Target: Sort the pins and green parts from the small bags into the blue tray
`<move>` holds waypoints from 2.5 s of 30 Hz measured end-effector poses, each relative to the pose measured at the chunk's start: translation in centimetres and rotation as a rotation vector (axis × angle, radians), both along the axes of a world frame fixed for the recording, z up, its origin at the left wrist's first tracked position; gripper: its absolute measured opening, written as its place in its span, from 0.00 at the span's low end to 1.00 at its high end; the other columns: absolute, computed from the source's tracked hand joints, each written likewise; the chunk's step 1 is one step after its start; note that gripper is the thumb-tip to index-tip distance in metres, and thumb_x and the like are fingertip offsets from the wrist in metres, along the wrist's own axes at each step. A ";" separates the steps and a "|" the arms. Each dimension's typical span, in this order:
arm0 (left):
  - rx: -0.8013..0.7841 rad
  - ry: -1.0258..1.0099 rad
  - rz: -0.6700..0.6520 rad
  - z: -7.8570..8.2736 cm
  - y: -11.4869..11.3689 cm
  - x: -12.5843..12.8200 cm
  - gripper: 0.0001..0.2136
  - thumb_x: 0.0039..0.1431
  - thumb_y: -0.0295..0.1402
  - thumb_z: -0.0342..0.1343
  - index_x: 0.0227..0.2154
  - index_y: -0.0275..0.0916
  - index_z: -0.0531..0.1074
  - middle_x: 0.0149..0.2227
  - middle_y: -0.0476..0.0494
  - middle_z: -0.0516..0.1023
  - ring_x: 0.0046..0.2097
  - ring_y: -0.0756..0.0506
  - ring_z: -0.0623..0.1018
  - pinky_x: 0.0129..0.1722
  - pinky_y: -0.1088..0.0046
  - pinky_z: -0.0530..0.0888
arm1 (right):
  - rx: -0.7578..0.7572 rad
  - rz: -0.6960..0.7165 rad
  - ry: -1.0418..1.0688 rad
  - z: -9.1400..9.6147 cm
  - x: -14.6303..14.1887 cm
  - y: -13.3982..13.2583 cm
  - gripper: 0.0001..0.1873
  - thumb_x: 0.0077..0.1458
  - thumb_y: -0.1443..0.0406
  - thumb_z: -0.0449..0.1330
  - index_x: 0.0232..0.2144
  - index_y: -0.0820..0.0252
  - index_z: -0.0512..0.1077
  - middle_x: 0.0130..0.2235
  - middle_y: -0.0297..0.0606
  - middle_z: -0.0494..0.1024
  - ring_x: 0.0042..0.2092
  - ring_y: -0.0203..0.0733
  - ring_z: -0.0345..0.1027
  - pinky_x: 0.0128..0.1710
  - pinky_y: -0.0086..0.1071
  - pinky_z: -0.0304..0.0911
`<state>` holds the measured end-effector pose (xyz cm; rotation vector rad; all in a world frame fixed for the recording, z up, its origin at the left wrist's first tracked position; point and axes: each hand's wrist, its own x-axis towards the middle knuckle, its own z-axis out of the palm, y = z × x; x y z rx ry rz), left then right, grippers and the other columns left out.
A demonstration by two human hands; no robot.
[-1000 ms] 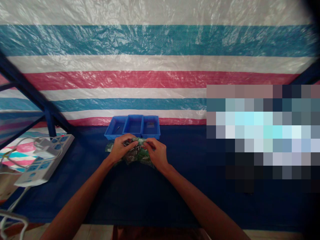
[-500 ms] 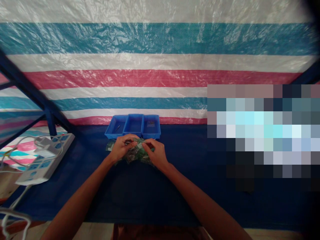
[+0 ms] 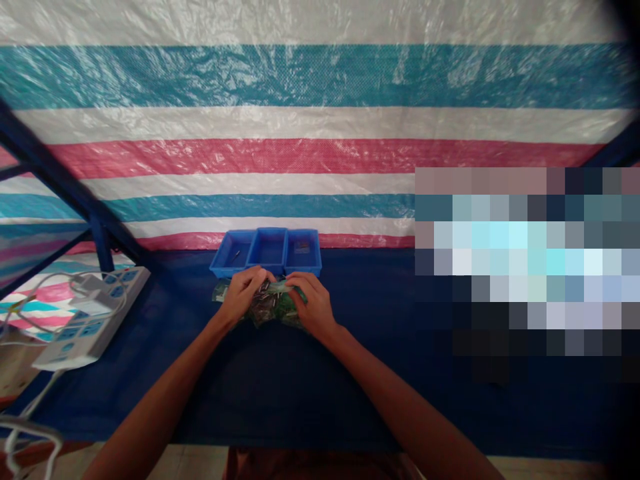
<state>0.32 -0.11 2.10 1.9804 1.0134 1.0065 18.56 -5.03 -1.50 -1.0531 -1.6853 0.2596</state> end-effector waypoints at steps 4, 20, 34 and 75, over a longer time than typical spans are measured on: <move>0.161 0.073 -0.066 0.6 -0.2 -0.2 0.23 0.61 0.49 0.44 0.36 0.36 0.77 0.38 0.40 0.73 0.41 0.43 0.73 0.41 0.68 0.70 | -0.056 -0.062 0.031 0.1 0.1 0.0 0.08 0.60 0.64 0.54 0.34 0.58 0.73 0.35 0.38 0.77 0.39 0.40 0.70 0.43 0.33 0.64; 0.097 0.098 0.000 -0.3 0.2 0.1 0.10 0.57 0.40 0.54 0.32 0.37 0.72 0.33 0.46 0.76 0.34 0.47 0.75 0.35 0.73 0.71 | -0.206 0.000 0.137 0.4 -0.1 0.0 0.09 0.57 0.61 0.55 0.36 0.59 0.72 0.30 0.32 0.76 0.26 0.34 0.67 0.29 0.27 0.62; 0.077 -0.108 -0.053 -0.6 -0.2 0.3 0.12 0.59 0.38 0.53 0.43 0.38 0.66 0.41 0.42 0.73 0.37 0.47 0.75 0.37 0.72 0.72 | -0.348 0.067 0.378 0.4 -0.4 0.0 0.13 0.58 0.58 0.55 0.28 0.60 0.73 0.21 0.31 0.72 0.21 0.35 0.63 0.22 0.27 0.58; 0.087 -0.151 0.126 0.2 -0.9 0.6 0.11 0.54 0.38 0.59 0.36 0.37 0.70 0.30 0.49 0.74 0.25 0.52 0.70 0.25 0.78 0.67 | -0.140 0.003 0.248 0.5 -0.3 -0.2 0.08 0.58 0.65 0.55 0.36 0.57 0.75 0.35 0.36 0.78 0.38 0.40 0.72 0.41 0.32 0.64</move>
